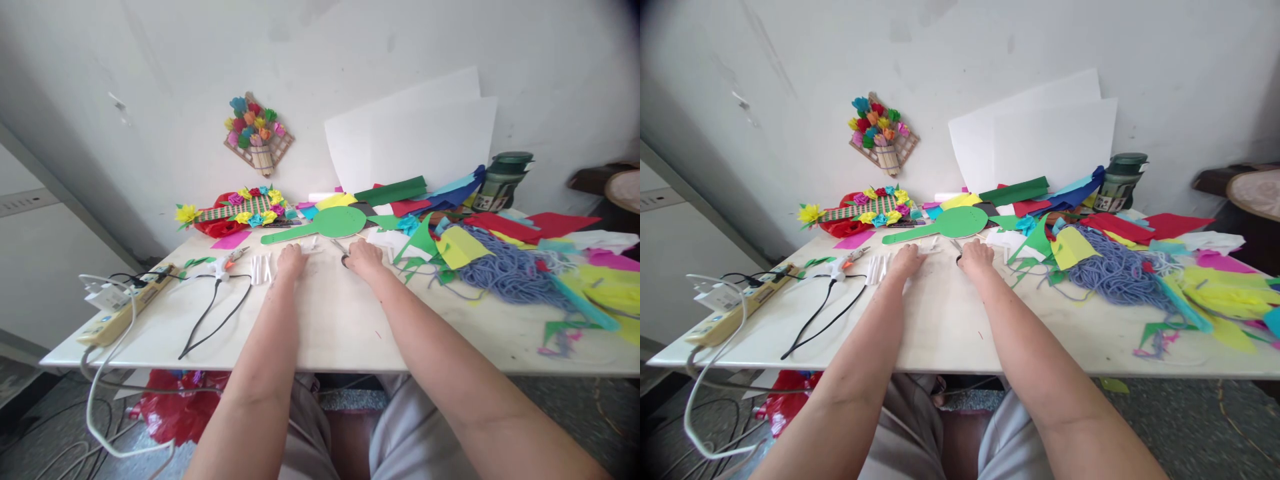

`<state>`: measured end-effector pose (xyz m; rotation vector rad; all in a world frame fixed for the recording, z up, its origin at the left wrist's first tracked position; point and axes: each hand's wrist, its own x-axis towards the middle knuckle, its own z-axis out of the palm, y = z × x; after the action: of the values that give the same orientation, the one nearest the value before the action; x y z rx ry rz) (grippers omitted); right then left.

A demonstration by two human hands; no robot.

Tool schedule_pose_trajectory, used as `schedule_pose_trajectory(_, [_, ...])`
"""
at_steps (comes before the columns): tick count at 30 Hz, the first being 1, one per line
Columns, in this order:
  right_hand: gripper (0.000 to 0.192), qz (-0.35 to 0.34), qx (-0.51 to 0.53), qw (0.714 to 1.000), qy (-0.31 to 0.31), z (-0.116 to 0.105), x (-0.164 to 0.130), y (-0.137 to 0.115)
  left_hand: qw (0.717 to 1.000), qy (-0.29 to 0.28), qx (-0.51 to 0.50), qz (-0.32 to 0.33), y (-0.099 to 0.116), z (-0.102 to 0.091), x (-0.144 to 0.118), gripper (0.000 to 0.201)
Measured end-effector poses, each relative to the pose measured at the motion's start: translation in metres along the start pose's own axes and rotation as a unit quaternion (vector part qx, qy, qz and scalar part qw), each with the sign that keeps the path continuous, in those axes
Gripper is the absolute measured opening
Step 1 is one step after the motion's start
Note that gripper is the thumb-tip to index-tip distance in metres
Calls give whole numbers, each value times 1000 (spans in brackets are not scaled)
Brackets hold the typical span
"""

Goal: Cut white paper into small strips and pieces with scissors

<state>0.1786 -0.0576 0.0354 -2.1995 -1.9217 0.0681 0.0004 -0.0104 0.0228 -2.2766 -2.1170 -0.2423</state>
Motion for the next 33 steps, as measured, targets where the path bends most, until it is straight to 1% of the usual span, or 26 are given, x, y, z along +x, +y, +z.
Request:
schedule_pose_trajectory(4, [33,0,-1,1000,-1,0,-1,0,1000,-25,6,-4,1,-1,-1,37])
schedule_pose_trajectory(9, [33,-5,0,1000,0,0,-1,0,999,-36,-18,-25,-1,-5,-2,34])
schedule_pose_trajectory(11, [33,-5,0,1000,-2,0,-1,0,998,-39,-32,-42,-2,-6,-3,31])
schedule_pose_trajectory(14, [32,-2,-1,1000,-5,0,-1,0,995,-33,-50,-73,-4,-7,-3,32])
schedule_pose_trajectory(21, [33,-2,-5,1000,1,1,0,-1,982,12,-98,-164,-12,-12,-6,39])
schedule_pose_trajectory(23, [33,-2,-6,1000,1,1,0,-1,974,5,-110,-196,-12,-16,-9,40])
schedule_pose_trajectory(25, [32,-2,-7,1000,3,1,-1,-1,973,2,-99,-207,-13,-19,-11,42])
schedule_pose_trajectory(29, [31,0,-7,1000,-3,-1,-1,0,981,23,-74,-179,-15,-22,-13,45])
schedule_pose_trajectory(31, [31,0,-7,1000,-5,-1,-1,0,984,16,-81,-157,-18,-24,-14,45])
schedule_pose_trajectory(33, [32,-1,-6,1000,-3,-1,-1,0,986,-6,-89,-143,-21,-26,-14,43])
